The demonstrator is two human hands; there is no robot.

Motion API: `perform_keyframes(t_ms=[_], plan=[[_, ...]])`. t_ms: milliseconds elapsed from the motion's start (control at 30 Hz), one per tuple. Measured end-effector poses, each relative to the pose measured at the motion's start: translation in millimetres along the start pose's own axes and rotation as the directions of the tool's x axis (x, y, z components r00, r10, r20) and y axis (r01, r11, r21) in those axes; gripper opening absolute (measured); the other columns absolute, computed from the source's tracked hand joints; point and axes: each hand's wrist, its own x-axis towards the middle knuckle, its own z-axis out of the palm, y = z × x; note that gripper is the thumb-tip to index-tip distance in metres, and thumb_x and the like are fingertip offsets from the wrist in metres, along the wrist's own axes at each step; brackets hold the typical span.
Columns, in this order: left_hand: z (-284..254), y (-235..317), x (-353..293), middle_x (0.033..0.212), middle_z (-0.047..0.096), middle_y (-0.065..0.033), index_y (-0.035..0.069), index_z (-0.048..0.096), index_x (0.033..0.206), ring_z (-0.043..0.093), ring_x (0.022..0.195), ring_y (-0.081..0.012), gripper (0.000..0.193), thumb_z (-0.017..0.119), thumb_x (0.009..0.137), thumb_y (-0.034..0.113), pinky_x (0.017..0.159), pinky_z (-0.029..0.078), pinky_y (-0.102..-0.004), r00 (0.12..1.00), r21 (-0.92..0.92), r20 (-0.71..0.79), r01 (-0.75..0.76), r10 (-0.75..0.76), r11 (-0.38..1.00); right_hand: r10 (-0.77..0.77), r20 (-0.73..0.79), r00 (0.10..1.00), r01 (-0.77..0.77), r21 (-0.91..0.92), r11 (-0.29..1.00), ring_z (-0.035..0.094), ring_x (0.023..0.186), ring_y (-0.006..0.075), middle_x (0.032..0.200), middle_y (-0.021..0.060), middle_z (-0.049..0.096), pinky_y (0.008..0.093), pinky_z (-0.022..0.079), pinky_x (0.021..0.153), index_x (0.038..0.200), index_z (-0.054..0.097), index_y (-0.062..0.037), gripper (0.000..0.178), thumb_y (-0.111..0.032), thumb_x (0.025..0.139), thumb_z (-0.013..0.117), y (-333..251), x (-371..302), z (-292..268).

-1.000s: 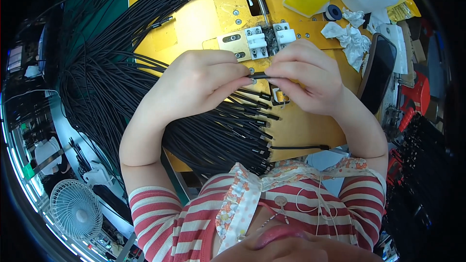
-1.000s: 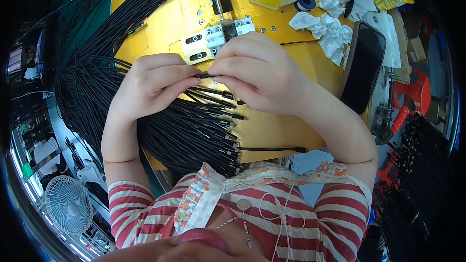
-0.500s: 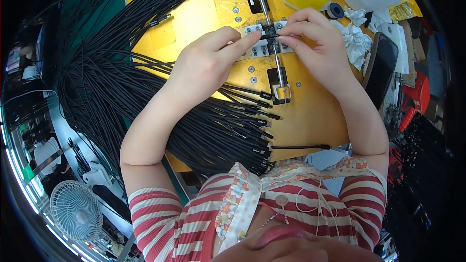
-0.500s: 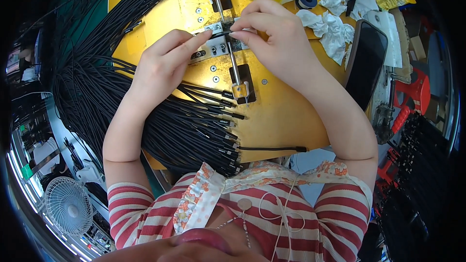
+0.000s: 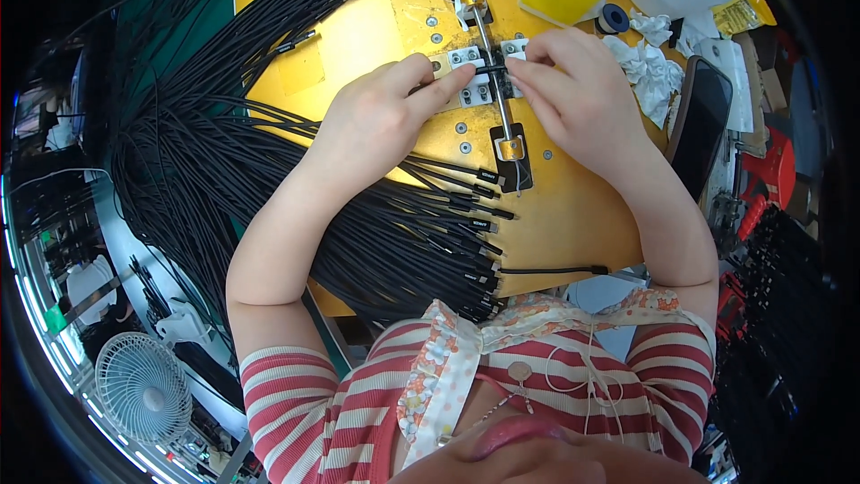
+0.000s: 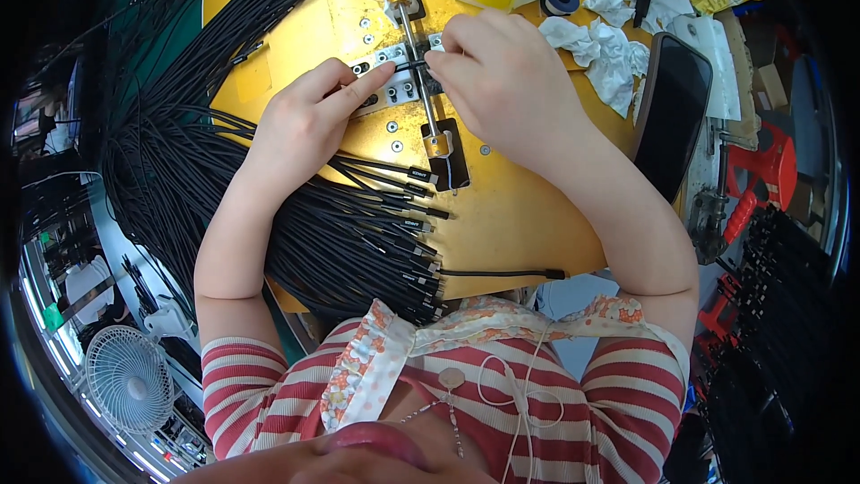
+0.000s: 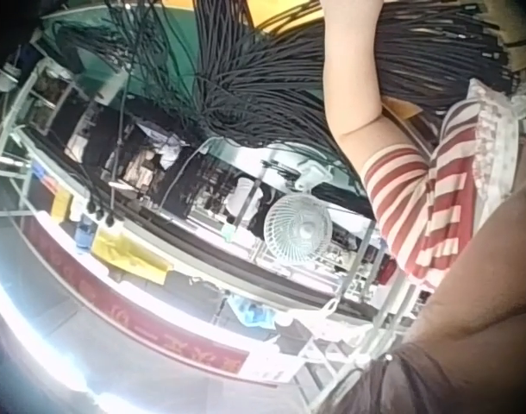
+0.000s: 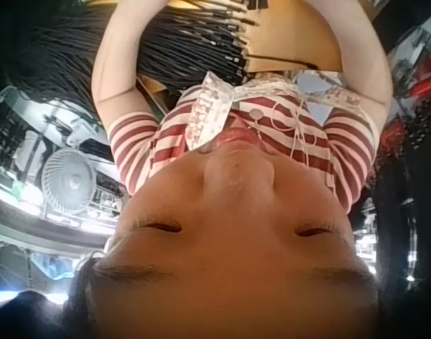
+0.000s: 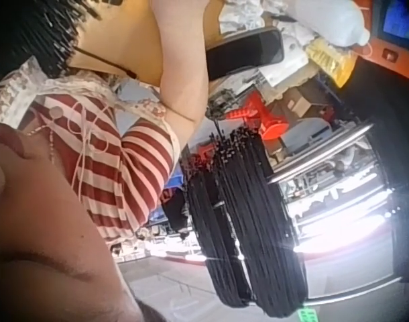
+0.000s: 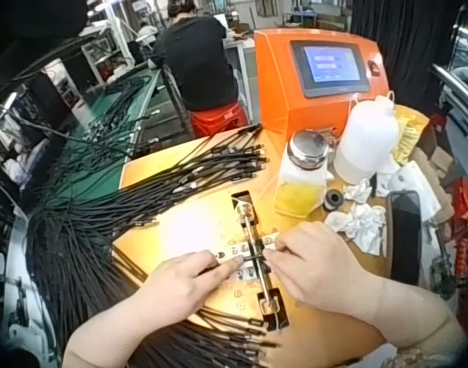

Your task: The person is manually inserting the ends of black electrical cables into a specialized mechanical assembly fixture on a yellow workbench.

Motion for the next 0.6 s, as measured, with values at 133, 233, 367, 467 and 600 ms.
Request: perform_keyframes(t_ms=[133,233,367,467,600], plan=[[-0.8,-1.4,0.1,0.081,0.054,-0.004,0.013,0.066,0.12,0.057,0.07,-0.0189,0.048,0.067,0.074,-0.001,0.063,0.05,-0.0314,0.999,0.04,-0.016,-0.039,0.04,0.998,-0.055,0.03,0.998,0.059,-0.15,0.987,0.055,0.076,0.0207,0.081,0.0039,0.055,0.0339,0.043,0.068,0.082,0.064,-0.0025,0.006,-0.008,0.08,0.066,-5.1,-2.2,-2.2],[1.3,-4.2,1.0,0.082,0.055,-0.0034,0.014,0.067,0.119,0.057,0.072,-0.0195,0.048,0.068,0.073,0.002,0.065,0.049,-0.0324,0.997,0.045,-0.047,-0.065,0.067,0.997,-0.051,0.019,0.999,0.053,-0.115,0.992,0.055,0.076,0.0206,0.081,0.0037,0.055,0.0339,0.044,0.069,0.083,0.064,-0.0019,0.008,-0.009,0.08,0.066,-3.6,-2.5,-2.5],[0.5,-6.4,2.1,0.085,0.057,-0.003,0.014,0.066,0.119,0.057,0.074,-0.0201,0.047,0.07,0.073,0.005,0.068,0.049,-0.0333,0.994,0.051,-0.056,-0.087,0.089,0.995,-0.062,0.008,0.998,0.062,-0.067,0.996,0.058,0.081,0.0208,0.085,0.0047,0.058,0.0342,0.045,0.072,0.088,0.066,-0.0016,0.011,-0.007,0.079,0.067,-2.2,-4.6,-1.0],[-1.7,-6.7,2.8,0.085,0.057,-0.003,0.014,0.067,0.119,0.058,0.075,-0.0197,0.047,0.07,0.073,0.005,0.068,0.049,-0.0328,0.994,0.056,-0.044,-0.094,0.097,0.994,-0.061,0.016,0.998,0.062,-0.047,0.997,0.059,0.084,0.0214,0.089,0.0058,0.06,0.0348,0.046,0.075,0.091,0.067,-0.0016,0.014,-0.007,0.077,0.067,-2.8,-5.9,-3.3],[-2.0,-6.4,1.8,0.085,0.058,-0.0028,0.014,0.066,0.12,0.058,0.076,-0.0191,0.046,0.069,0.075,0.006,0.068,0.049,-0.032,0.994,0.072,-0.046,-0.098,0.102,0.993,-0.065,0.029,0.997,0.066,-0.028,0.997,0.06,0.086,0.0226,0.091,0.0067,0.061,0.0355,0.047,0.077,0.092,0.067,-0.0017,0.019,-0.007,0.075,0.068,-3.4,-5.7,-3.3]])
